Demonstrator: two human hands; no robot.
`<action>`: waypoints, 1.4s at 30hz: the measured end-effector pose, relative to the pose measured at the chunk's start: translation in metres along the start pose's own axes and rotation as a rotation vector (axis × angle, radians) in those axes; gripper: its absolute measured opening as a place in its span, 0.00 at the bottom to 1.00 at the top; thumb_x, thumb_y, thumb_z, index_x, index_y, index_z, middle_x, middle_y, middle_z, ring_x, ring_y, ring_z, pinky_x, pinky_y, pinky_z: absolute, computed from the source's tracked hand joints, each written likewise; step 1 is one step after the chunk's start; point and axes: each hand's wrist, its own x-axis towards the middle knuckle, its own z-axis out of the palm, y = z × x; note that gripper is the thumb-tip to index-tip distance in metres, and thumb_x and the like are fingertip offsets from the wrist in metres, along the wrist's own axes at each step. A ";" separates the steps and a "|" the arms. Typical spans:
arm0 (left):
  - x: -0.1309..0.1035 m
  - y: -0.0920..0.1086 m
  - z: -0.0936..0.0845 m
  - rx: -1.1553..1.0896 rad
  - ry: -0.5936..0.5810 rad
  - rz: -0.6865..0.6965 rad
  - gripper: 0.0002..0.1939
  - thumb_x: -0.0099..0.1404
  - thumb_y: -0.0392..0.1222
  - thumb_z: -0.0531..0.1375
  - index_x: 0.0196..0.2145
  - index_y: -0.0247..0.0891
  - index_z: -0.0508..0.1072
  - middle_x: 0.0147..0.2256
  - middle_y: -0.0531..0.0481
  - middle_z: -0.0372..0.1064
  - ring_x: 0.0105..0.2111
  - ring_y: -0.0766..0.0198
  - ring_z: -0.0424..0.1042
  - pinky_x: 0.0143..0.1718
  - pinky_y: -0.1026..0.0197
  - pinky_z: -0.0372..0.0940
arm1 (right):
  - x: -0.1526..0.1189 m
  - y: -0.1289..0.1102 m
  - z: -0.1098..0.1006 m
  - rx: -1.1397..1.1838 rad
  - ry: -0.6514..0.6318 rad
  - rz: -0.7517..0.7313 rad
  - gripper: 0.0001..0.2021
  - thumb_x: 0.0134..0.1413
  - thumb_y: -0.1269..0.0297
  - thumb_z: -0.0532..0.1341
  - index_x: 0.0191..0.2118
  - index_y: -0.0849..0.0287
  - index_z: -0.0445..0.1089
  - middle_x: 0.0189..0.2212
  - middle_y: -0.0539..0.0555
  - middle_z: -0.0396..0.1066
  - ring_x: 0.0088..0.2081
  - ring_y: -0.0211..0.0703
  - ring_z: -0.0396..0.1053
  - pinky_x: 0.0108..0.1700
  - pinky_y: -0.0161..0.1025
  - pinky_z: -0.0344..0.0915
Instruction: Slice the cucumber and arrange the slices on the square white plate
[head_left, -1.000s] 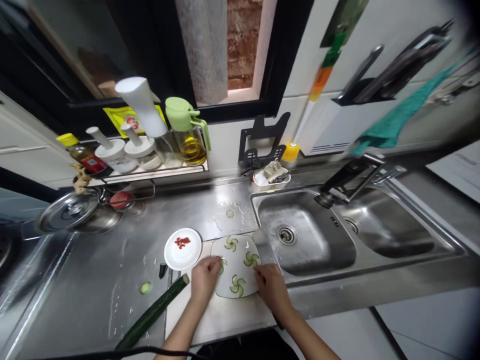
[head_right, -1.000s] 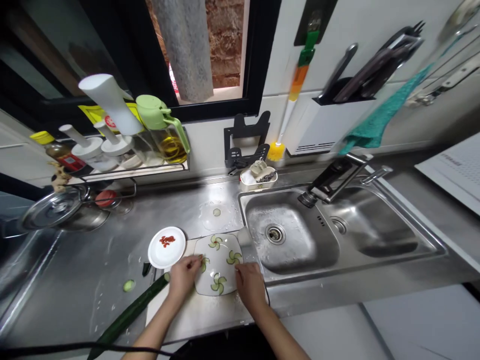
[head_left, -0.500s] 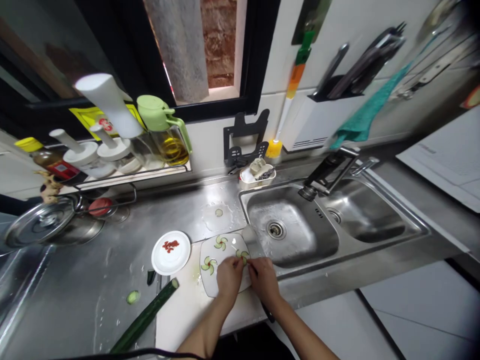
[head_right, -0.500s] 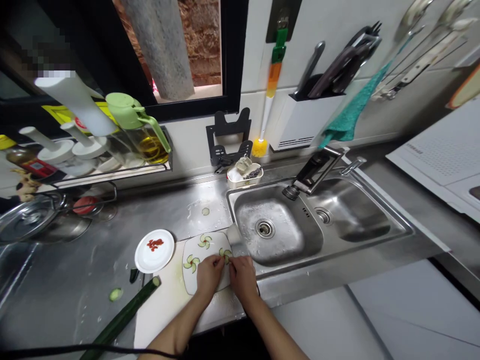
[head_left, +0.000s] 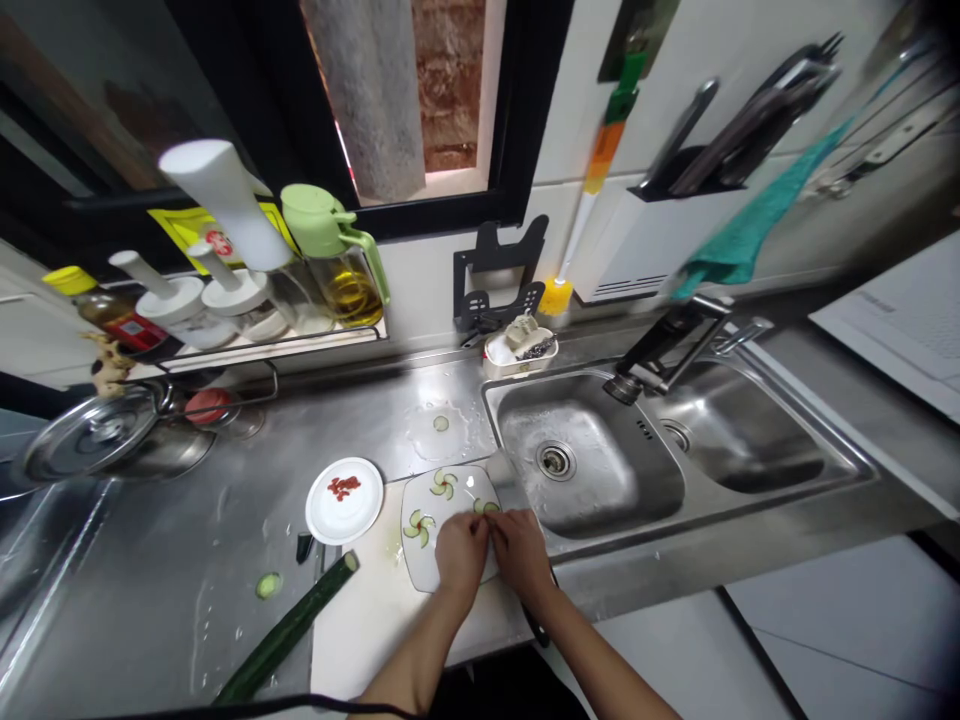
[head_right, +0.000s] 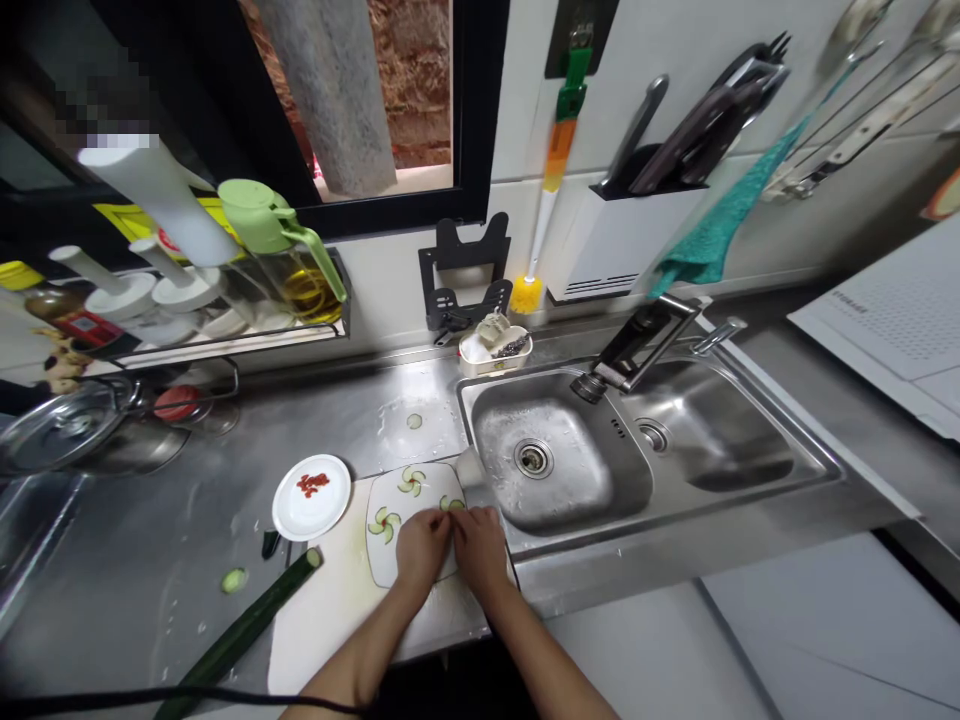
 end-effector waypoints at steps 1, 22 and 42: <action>0.000 0.000 0.000 0.012 -0.002 -0.002 0.14 0.65 0.43 0.53 0.33 0.39 0.78 0.33 0.46 0.75 0.35 0.63 0.71 0.36 0.63 0.56 | 0.000 0.000 0.000 -0.002 -0.003 -0.004 0.14 0.58 0.71 0.52 0.44 0.57 0.73 0.33 0.55 0.72 0.37 0.46 0.63 0.41 0.40 0.56; -0.005 -0.067 -0.081 -0.185 0.284 -0.075 0.13 0.60 0.46 0.56 0.34 0.42 0.79 0.34 0.50 0.77 0.35 0.62 0.73 0.39 0.63 0.63 | 0.004 -0.007 -0.006 0.068 0.046 -0.103 0.11 0.57 0.71 0.53 0.39 0.58 0.73 0.33 0.56 0.73 0.38 0.49 0.65 0.43 0.43 0.60; 0.038 -0.148 -0.142 0.161 0.430 -0.435 0.16 0.61 0.48 0.54 0.41 0.41 0.77 0.39 0.42 0.77 0.37 0.54 0.75 0.37 0.59 0.63 | 0.001 -0.043 0.016 0.092 -0.037 -0.190 0.09 0.55 0.73 0.55 0.33 0.56 0.72 0.31 0.53 0.70 0.39 0.47 0.62 0.45 0.44 0.59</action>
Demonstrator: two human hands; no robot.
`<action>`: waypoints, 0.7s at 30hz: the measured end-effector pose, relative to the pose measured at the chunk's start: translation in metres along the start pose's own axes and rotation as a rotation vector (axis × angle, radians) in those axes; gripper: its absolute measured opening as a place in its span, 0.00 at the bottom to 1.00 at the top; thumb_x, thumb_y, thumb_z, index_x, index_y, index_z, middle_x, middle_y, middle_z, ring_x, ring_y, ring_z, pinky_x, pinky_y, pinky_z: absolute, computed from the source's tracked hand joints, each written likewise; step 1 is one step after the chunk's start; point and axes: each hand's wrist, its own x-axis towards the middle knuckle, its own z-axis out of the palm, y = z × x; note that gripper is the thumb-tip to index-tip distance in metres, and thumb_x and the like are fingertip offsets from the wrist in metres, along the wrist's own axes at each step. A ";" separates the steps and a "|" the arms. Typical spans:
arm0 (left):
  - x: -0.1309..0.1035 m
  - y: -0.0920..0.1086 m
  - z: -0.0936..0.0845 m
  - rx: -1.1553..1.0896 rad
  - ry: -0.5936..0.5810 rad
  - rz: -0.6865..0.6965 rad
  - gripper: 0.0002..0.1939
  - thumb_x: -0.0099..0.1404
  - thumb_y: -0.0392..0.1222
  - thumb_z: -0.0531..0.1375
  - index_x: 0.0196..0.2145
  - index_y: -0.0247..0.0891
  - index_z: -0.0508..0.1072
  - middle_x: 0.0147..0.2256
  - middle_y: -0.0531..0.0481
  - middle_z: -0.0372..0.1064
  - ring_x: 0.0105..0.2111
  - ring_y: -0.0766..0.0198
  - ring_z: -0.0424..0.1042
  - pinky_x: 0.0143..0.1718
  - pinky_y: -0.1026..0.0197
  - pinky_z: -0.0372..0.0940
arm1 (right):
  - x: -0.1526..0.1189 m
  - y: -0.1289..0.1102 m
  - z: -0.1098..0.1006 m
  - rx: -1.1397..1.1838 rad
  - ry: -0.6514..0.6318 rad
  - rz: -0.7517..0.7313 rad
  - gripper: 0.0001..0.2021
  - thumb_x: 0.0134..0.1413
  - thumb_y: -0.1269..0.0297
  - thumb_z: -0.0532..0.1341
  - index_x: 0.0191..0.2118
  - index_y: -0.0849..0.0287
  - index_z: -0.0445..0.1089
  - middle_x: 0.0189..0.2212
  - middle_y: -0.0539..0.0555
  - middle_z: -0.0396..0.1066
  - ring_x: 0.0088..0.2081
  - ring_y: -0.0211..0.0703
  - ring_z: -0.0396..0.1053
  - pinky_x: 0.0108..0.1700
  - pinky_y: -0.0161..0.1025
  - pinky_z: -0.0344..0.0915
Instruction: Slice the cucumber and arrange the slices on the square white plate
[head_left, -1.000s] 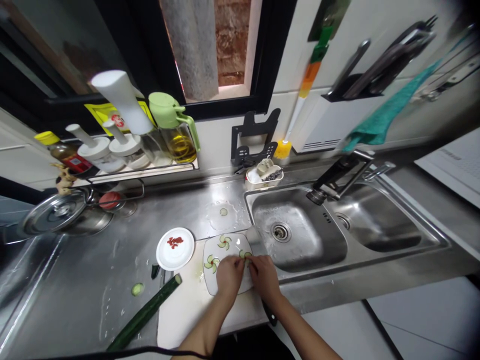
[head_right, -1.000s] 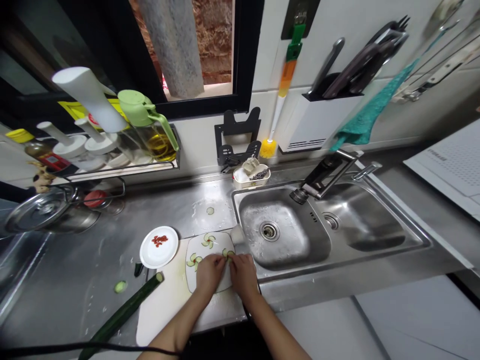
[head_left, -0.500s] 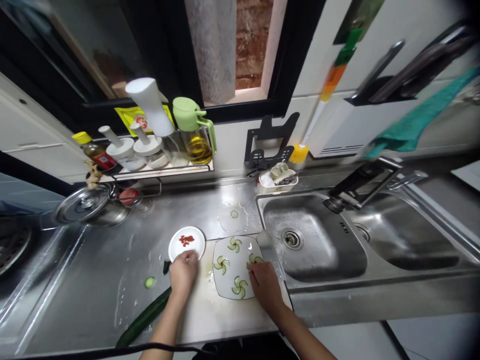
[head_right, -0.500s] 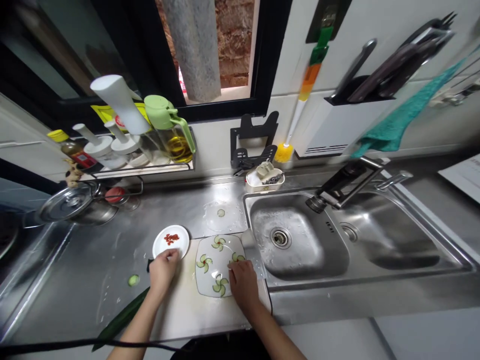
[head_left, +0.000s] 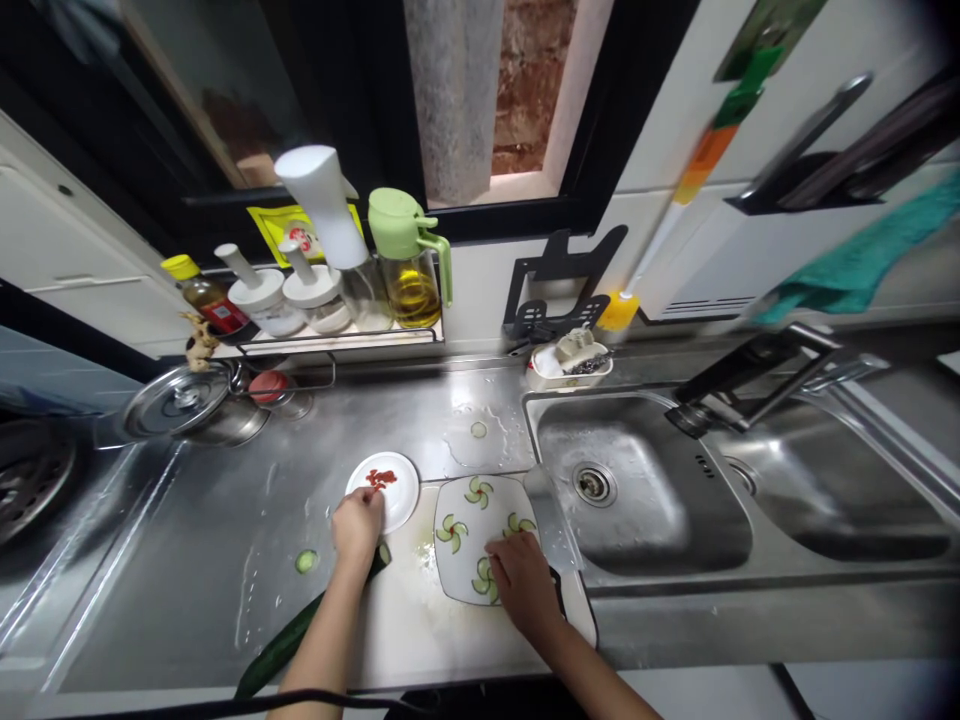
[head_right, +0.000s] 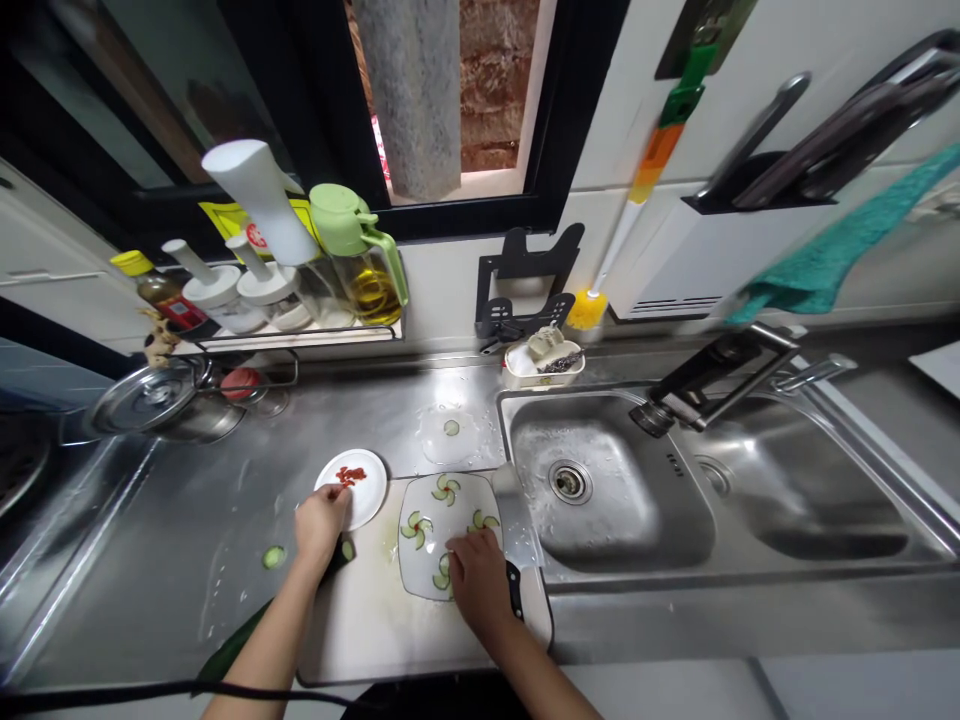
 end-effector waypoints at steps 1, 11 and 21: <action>0.001 -0.001 0.000 0.000 -0.003 0.000 0.16 0.61 0.48 0.54 0.41 0.41 0.77 0.39 0.42 0.77 0.37 0.54 0.75 0.37 0.59 0.63 | 0.000 0.000 0.000 -0.001 -0.002 0.002 0.09 0.55 0.73 0.55 0.34 0.56 0.72 0.31 0.53 0.70 0.39 0.47 0.62 0.45 0.44 0.59; 0.004 -0.010 -0.001 -0.007 -0.008 0.017 0.16 0.62 0.47 0.53 0.39 0.40 0.78 0.37 0.42 0.77 0.38 0.54 0.75 0.38 0.60 0.62 | 0.004 -0.002 -0.001 -0.015 -0.029 0.006 0.09 0.54 0.74 0.56 0.33 0.57 0.72 0.31 0.53 0.70 0.37 0.46 0.63 0.44 0.43 0.59; -0.027 -0.015 -0.009 -0.168 0.054 0.125 0.13 0.60 0.46 0.57 0.35 0.40 0.79 0.32 0.48 0.76 0.30 0.61 0.73 0.36 0.61 0.63 | 0.000 0.001 -0.005 -0.012 0.001 0.010 0.09 0.55 0.73 0.56 0.33 0.57 0.73 0.30 0.54 0.70 0.38 0.47 0.63 0.44 0.43 0.60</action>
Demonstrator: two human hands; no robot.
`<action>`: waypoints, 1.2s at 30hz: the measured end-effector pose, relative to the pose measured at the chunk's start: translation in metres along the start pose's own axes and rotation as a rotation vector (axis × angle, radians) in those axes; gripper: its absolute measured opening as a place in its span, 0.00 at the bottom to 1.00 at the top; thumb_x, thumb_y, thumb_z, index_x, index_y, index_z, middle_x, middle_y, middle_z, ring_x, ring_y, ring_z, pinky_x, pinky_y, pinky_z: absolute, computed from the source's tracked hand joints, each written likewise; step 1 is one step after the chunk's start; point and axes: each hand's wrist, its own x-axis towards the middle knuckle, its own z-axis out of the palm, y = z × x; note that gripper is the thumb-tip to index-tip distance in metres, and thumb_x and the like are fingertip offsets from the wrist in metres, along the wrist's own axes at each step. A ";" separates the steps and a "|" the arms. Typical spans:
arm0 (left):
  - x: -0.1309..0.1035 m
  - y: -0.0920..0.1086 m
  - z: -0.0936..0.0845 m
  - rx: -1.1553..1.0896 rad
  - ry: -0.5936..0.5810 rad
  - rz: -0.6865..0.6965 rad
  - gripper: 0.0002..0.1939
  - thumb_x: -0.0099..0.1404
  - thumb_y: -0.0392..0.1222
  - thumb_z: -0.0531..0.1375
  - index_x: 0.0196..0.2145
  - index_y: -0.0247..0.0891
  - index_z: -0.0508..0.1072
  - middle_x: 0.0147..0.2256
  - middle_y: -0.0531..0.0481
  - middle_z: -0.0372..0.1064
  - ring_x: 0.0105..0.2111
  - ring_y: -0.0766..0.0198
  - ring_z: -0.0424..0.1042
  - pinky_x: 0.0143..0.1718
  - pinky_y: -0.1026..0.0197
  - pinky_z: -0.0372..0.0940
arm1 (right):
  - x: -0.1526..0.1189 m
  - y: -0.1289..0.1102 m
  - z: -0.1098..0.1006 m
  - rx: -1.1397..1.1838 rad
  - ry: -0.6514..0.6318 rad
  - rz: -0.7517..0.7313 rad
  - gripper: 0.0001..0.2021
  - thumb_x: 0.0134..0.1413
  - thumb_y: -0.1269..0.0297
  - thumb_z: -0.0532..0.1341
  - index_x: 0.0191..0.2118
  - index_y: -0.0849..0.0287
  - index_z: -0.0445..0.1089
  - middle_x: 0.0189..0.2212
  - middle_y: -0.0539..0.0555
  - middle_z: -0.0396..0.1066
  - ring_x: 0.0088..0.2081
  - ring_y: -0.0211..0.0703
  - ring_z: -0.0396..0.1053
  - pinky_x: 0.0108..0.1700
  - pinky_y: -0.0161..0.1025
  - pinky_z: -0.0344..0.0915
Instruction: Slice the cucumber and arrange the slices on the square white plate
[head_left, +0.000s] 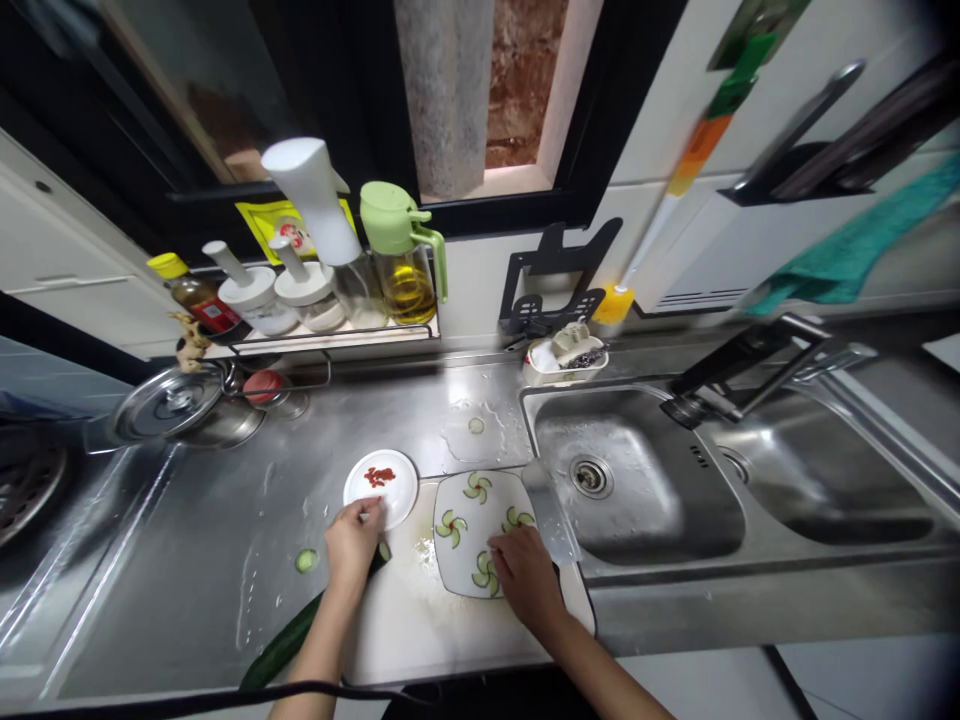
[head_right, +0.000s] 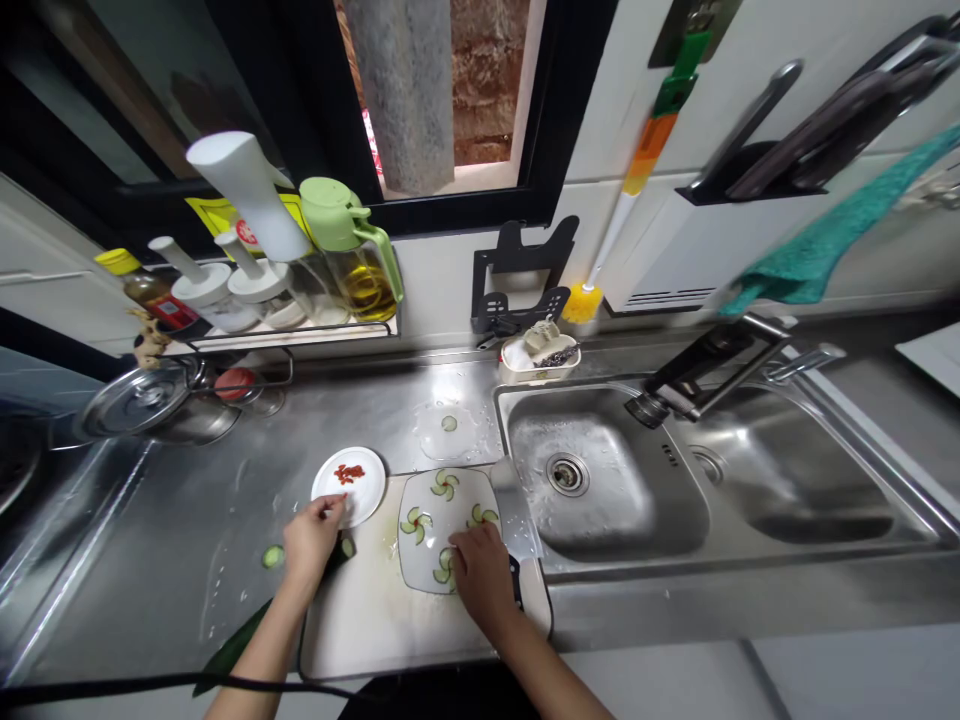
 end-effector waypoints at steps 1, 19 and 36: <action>-0.009 0.004 0.002 -0.047 -0.021 0.048 0.12 0.60 0.46 0.57 0.34 0.40 0.79 0.31 0.49 0.76 0.28 0.62 0.72 0.35 0.62 0.64 | -0.002 0.002 -0.001 -0.002 -0.001 0.007 0.09 0.55 0.73 0.56 0.34 0.57 0.73 0.30 0.54 0.70 0.38 0.48 0.63 0.43 0.42 0.60; -0.121 0.050 0.067 -0.239 -0.391 0.670 0.08 0.63 0.33 0.55 0.31 0.39 0.74 0.30 0.48 0.70 0.34 0.62 0.70 0.37 0.60 0.65 | -0.042 0.002 -0.002 0.007 -0.081 0.026 0.10 0.57 0.73 0.54 0.36 0.58 0.73 0.31 0.55 0.70 0.38 0.46 0.64 0.41 0.42 0.59; -0.124 0.048 0.068 -0.240 -0.375 0.695 0.07 0.63 0.33 0.56 0.33 0.38 0.74 0.31 0.48 0.70 0.35 0.62 0.69 0.38 0.60 0.66 | -0.043 0.000 0.005 -0.061 -0.167 0.036 0.12 0.56 0.73 0.55 0.42 0.56 0.73 0.34 0.54 0.70 0.40 0.46 0.63 0.42 0.41 0.59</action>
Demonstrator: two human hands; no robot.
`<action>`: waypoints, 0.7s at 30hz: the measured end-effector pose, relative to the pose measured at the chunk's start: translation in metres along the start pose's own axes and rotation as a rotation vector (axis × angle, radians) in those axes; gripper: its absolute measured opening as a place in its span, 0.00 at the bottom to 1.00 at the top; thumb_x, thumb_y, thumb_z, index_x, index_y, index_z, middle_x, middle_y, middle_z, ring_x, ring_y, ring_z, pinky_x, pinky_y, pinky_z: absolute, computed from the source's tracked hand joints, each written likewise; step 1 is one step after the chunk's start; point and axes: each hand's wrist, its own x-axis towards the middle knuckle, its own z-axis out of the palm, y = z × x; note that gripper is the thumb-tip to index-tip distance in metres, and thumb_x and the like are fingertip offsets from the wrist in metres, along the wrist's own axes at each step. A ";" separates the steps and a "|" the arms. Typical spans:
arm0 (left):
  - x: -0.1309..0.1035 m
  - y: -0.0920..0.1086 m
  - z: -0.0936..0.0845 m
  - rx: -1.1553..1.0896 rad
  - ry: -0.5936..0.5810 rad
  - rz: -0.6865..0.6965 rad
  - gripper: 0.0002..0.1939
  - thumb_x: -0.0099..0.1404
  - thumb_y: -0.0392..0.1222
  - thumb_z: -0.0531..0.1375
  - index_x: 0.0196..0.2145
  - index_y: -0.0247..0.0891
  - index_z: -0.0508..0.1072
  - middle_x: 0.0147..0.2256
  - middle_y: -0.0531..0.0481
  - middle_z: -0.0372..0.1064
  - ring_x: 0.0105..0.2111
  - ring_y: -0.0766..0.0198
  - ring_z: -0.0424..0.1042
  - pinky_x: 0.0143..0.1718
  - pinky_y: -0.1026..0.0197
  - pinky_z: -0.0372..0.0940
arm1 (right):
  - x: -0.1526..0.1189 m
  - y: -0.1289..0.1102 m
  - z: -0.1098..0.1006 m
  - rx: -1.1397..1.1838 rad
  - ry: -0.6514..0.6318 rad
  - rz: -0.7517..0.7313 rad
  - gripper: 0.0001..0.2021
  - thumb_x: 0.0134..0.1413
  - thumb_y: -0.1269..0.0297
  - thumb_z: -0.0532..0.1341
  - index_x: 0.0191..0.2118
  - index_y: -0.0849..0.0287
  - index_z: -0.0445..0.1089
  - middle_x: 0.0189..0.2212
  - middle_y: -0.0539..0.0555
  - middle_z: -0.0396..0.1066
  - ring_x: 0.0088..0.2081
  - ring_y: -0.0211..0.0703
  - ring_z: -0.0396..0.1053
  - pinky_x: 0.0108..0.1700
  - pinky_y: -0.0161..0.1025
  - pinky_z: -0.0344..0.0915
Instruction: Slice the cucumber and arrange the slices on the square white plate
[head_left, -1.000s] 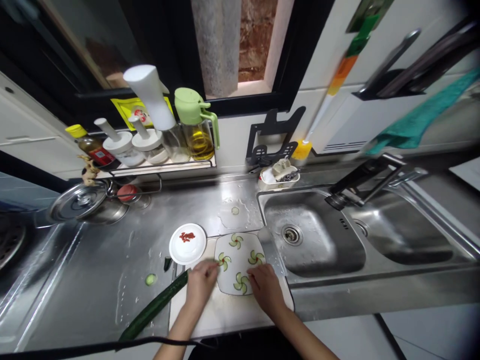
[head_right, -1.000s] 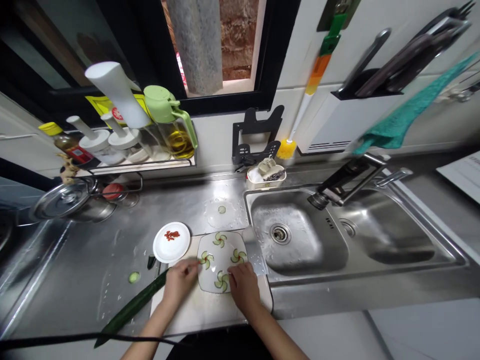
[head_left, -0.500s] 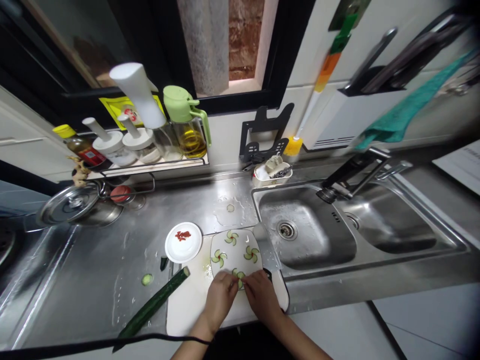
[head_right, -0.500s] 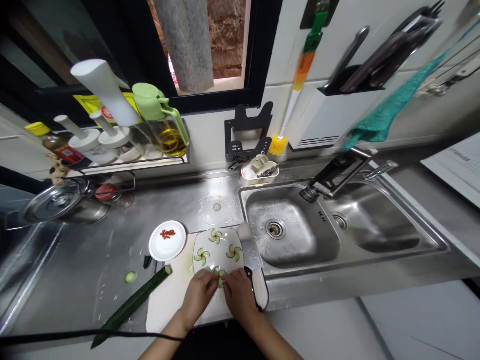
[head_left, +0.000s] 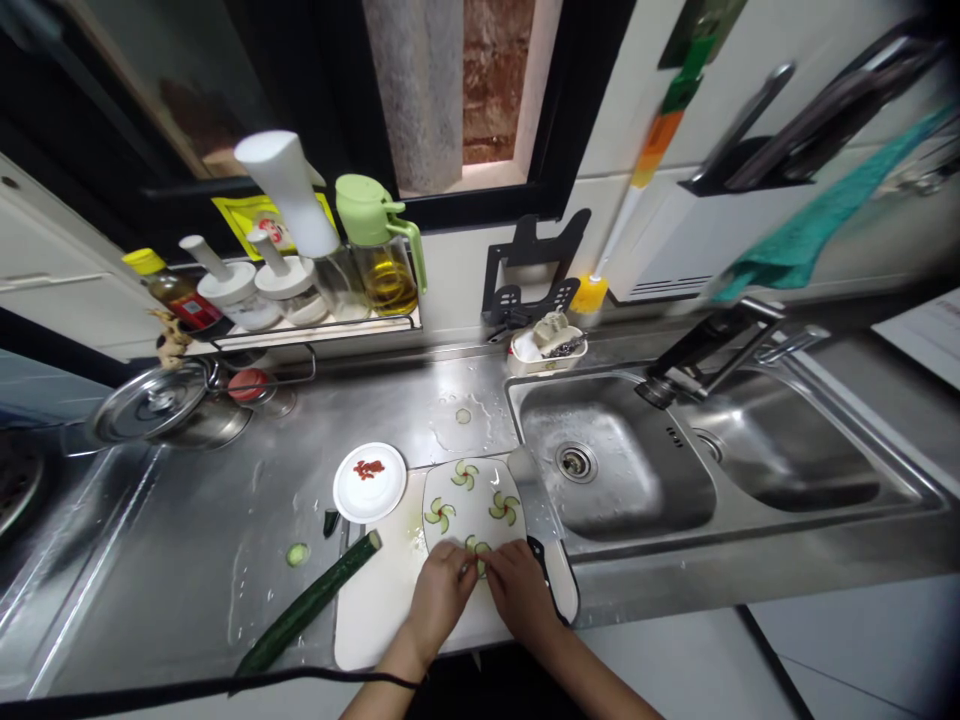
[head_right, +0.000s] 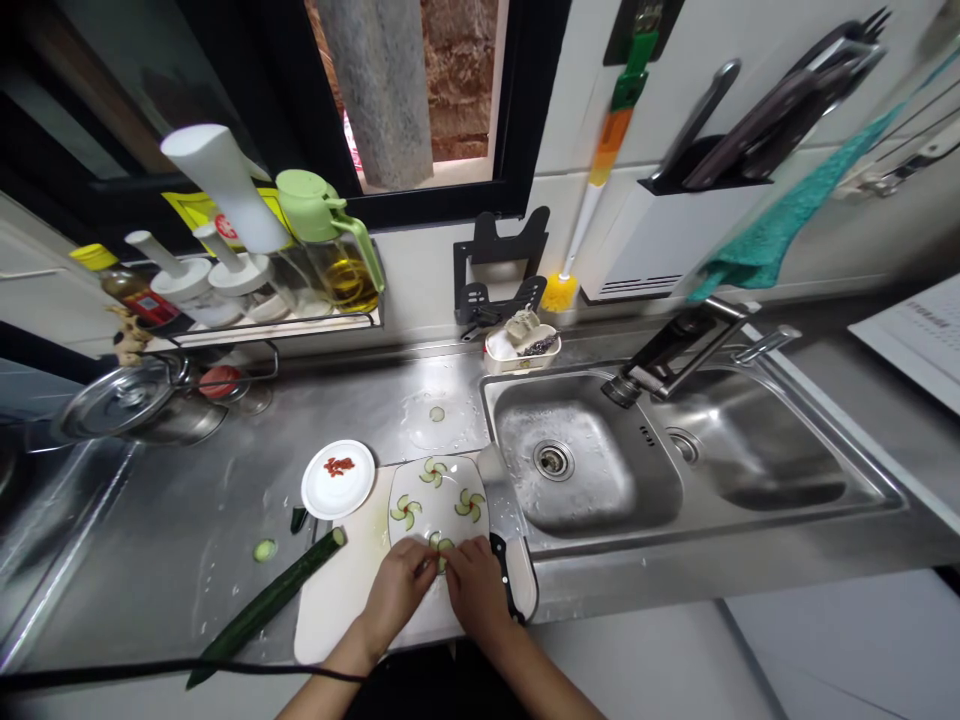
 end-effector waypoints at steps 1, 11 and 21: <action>0.000 0.000 0.000 0.005 -0.001 0.003 0.07 0.63 0.33 0.55 0.32 0.38 0.74 0.31 0.48 0.70 0.35 0.62 0.70 0.38 0.60 0.66 | 0.000 0.000 0.000 0.000 0.002 -0.002 0.12 0.56 0.73 0.55 0.42 0.56 0.73 0.34 0.54 0.70 0.40 0.46 0.63 0.42 0.41 0.59; -0.001 0.001 -0.009 -0.009 0.020 -0.014 0.07 0.63 0.36 0.56 0.32 0.39 0.75 0.31 0.47 0.71 0.34 0.62 0.71 0.38 0.59 0.67 | 0.000 0.004 -0.007 0.054 0.084 0.008 0.11 0.55 0.73 0.55 0.39 0.58 0.74 0.32 0.55 0.71 0.38 0.47 0.64 0.43 0.43 0.60; -0.008 -0.027 -0.034 -0.036 0.279 -0.299 0.15 0.63 0.48 0.54 0.38 0.36 0.74 0.32 0.45 0.72 0.27 0.62 0.69 0.33 0.59 0.66 | 0.011 0.035 -0.032 0.034 0.206 0.165 0.14 0.56 0.70 0.52 0.43 0.62 0.72 0.34 0.58 0.73 0.39 0.49 0.65 0.45 0.44 0.59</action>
